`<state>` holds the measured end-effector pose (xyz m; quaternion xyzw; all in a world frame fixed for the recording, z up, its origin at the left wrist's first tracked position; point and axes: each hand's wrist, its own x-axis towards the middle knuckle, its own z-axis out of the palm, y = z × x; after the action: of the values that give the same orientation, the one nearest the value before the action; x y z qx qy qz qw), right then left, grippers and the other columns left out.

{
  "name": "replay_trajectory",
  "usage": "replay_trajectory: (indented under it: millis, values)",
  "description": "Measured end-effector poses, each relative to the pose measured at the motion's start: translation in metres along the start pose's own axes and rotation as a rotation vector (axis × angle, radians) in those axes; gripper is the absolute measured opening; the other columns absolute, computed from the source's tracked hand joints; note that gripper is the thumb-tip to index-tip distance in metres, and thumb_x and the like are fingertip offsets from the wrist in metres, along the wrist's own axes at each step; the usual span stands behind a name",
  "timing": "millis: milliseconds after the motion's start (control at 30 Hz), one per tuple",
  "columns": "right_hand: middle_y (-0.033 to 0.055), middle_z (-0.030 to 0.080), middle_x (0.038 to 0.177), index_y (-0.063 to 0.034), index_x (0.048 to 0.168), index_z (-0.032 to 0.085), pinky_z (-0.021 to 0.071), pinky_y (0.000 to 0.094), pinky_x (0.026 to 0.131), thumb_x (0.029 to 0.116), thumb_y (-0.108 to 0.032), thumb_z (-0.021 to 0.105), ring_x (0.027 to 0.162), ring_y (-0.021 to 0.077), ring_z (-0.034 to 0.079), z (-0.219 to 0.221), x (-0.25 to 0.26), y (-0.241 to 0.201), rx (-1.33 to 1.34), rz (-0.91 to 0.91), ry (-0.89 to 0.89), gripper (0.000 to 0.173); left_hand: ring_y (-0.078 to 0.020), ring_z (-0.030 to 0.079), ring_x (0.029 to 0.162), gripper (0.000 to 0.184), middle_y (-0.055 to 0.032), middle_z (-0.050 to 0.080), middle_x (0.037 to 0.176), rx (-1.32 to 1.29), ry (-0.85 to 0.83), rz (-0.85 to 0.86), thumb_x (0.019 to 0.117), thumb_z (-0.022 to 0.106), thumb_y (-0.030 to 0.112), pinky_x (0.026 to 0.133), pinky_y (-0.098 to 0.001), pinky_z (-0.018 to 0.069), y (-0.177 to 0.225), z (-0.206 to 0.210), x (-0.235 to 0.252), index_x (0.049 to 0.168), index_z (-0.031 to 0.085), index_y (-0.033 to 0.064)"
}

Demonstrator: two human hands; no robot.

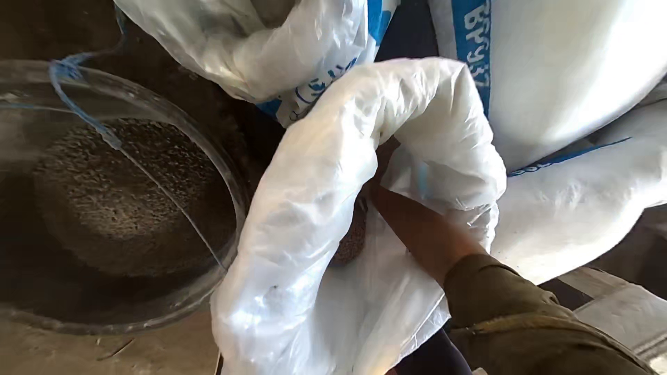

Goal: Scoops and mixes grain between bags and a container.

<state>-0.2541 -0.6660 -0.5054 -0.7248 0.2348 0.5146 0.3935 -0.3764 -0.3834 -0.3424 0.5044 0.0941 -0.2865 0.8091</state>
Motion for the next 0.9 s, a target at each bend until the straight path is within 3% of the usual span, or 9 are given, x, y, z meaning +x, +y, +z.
replay_trajectory:
  millis: [100,167,300,367,533,700,733,800,900]
  values:
    - [0.0325,0.054,0.141,0.0135,0.138,0.052,0.037,0.0477,0.115,0.1075,-0.006,0.048,0.134,0.0405,0.052,0.012,0.007,0.026,-0.047,-0.161,0.036,0.037,0.0028,0.066,0.113,0.034,0.0138,0.073,0.121,-0.1,-0.04,0.006,0.105,0.049,0.044,0.1,-0.0205,0.0527,-0.006,-0.004,0.004,0.131,0.067,0.0302]
    - [0.0306,0.055,0.141,0.0119,0.139,0.052,0.0381,0.0445,0.116,0.1075,-0.007,0.048,0.135,0.0377,0.053,-0.003,0.005,0.028,-0.081,-0.214,0.088,0.037,-0.0005,0.065,0.115,0.036,0.01,0.072,0.123,-0.146,-0.065,0.037,0.106,0.049,0.043,0.101,-0.023,0.0523,-0.015,-0.013,0.005,0.133,0.066,0.026]
    - [0.033,0.062,0.13,0.0142,0.126,0.061,0.0415,0.0502,0.112,0.1074,-0.011,0.051,0.126,0.0414,0.058,-0.037,-0.006,0.028,-0.156,-0.313,0.15,0.033,0.0068,0.065,0.111,0.032,0.0162,0.074,0.118,-0.234,-0.005,0.001,0.102,0.054,0.044,0.098,-0.0171,0.0525,-0.002,0.007,0.018,0.128,0.07,0.0341]
    - [0.0349,0.058,0.135,0.0175,0.129,0.058,0.0368,0.0466,0.115,0.1066,-0.008,0.051,0.131,0.0411,0.054,-0.047,-0.03,0.017,-0.081,-0.304,0.199,0.034,0.0062,0.066,0.11,0.033,0.0154,0.074,0.118,-0.274,-0.012,0.009,0.1016,0.054,0.045,0.097,-0.017,0.0534,-0.003,0.01,0.02,0.128,0.07,0.0334]
    - [0.0119,0.066,0.133,-0.0055,0.132,0.065,0.0468,0.036,0.108,0.1077,-0.028,0.053,0.123,0.0166,0.061,-0.074,-0.099,0.004,-0.139,-0.273,0.363,0.035,-0.0005,0.069,0.108,0.038,0.0101,0.075,0.116,-0.338,-0.005,0.019,0.099,0.056,0.053,0.095,-0.023,0.0568,-0.014,0.012,0.026,0.127,0.07,0.0306]
    - [0.0112,0.059,0.142,-0.0084,0.143,0.056,0.0412,0.0386,0.113,0.1123,-0.035,0.038,0.13,0.0165,0.055,-0.091,-0.154,-0.028,-0.032,-0.078,0.207,0.045,-0.0049,0.071,0.104,0.042,0.0059,0.076,0.111,-0.404,0.03,-0.037,0.0936,0.062,0.057,0.091,-0.0275,0.0598,-0.014,0.017,0.029,0.122,0.071,0.0284]
    - [0.0121,0.064,0.13,-0.0058,0.135,0.061,0.0465,0.0396,0.104,0.1117,-0.039,0.038,0.118,0.0165,0.06,-0.095,-0.163,-0.034,-0.006,-0.05,0.195,0.046,-0.0054,0.072,0.101,0.044,0.0057,0.077,0.108,-0.407,0.06,-0.076,0.0906,0.064,0.06,0.09,-0.028,0.0605,-0.011,0.019,0.028,0.12,0.071,0.0281]
    - [0.007,0.066,0.087,-0.0033,0.1,0.068,0.0531,0.0346,0.073,0.1095,-0.046,0.041,0.078,0.0118,0.061,-0.102,-0.174,-0.042,-0.038,-0.052,0.222,0.052,-0.008,0.074,0.095,0.054,0.0037,0.077,0.102,-0.4,0.136,-0.172,0.0826,0.07,0.066,0.085,-0.0303,0.0621,-0.006,0.024,0.027,0.116,0.071,0.024]
    - [0.0005,0.058,0.066,-0.0072,0.079,0.063,0.0484,0.0272,0.054,0.1085,-0.049,0.041,0.057,0.0066,0.055,-0.109,-0.2,-0.066,-0.095,-0.095,0.218,0.056,-0.0083,0.073,0.092,0.075,0.0037,0.075,0.1,-0.341,0.186,-0.311,0.0804,0.071,0.071,0.083,-0.0305,0.0625,0.001,0.033,0.025,0.125,0.059,0.0122]
